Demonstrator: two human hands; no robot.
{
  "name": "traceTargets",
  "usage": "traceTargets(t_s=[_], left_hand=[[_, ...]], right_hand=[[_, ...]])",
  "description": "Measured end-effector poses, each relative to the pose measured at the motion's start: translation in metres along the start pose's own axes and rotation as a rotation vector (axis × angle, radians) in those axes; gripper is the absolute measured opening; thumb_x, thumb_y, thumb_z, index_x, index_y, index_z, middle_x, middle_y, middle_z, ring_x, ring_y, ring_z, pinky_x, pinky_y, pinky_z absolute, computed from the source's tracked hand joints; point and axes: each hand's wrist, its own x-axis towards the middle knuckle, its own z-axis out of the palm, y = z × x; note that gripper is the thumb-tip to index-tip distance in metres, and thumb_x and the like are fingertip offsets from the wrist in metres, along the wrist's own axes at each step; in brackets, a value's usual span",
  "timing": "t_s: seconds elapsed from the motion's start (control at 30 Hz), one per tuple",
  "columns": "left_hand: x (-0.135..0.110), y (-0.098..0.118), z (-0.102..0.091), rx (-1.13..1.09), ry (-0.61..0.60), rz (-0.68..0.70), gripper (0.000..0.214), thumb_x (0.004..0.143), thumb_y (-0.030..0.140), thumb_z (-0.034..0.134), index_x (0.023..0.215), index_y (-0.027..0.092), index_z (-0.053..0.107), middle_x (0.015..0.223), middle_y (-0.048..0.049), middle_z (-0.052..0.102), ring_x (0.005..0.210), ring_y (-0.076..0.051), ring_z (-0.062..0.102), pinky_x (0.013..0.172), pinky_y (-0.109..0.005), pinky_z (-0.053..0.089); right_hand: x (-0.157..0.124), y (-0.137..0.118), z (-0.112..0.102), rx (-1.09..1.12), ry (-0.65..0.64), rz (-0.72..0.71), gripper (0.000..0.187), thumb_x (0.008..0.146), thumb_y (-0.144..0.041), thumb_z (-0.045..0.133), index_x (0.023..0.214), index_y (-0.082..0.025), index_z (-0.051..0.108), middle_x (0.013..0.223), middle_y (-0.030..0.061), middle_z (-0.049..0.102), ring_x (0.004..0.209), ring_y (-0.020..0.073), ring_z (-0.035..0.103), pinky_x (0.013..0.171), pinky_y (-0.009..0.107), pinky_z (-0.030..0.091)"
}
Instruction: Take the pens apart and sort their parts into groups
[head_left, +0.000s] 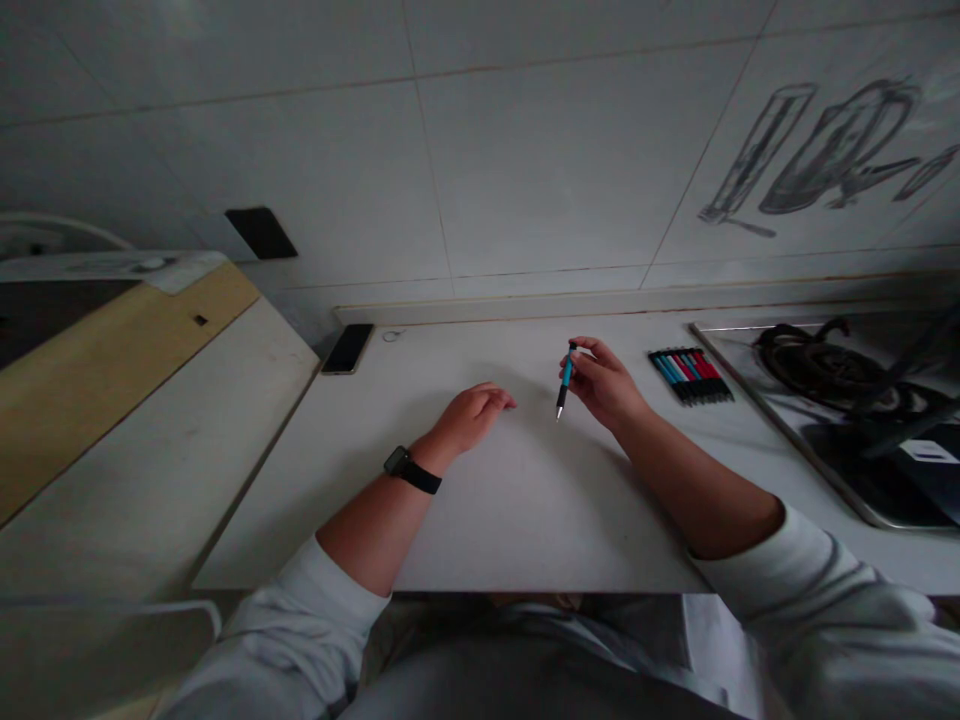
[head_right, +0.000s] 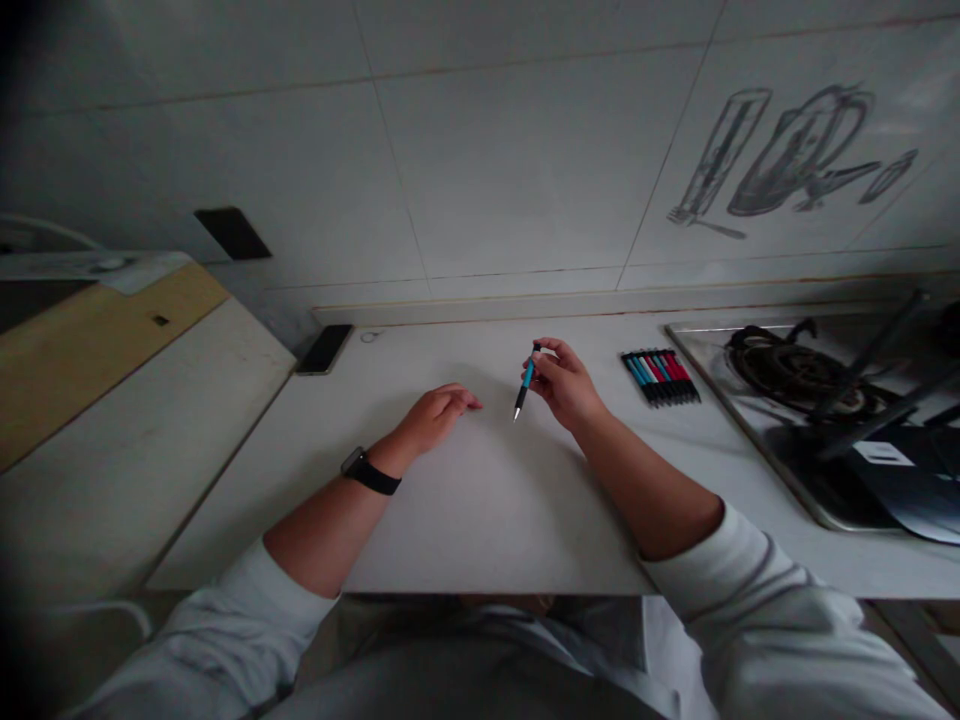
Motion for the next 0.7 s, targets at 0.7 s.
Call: traceTargets(t_s=[0.7], left_hand=[[-0.0007,0.0031,0.0011,0.048,-0.049,-0.025,0.05,0.107,0.045,0.034,0.099,0.018,0.076,0.103,-0.0083,0.075,0.098,-0.019,0.069,0.094,-0.035,0.053]], right_hand=[[0.0062,0.0002,-0.0059,0.009,0.059,-0.003,0.042,0.073,-0.039,0.083,0.108,-0.03,0.062,0.084,-0.0044,0.07,0.071,0.0115,0.065,0.07,0.027,0.056]])
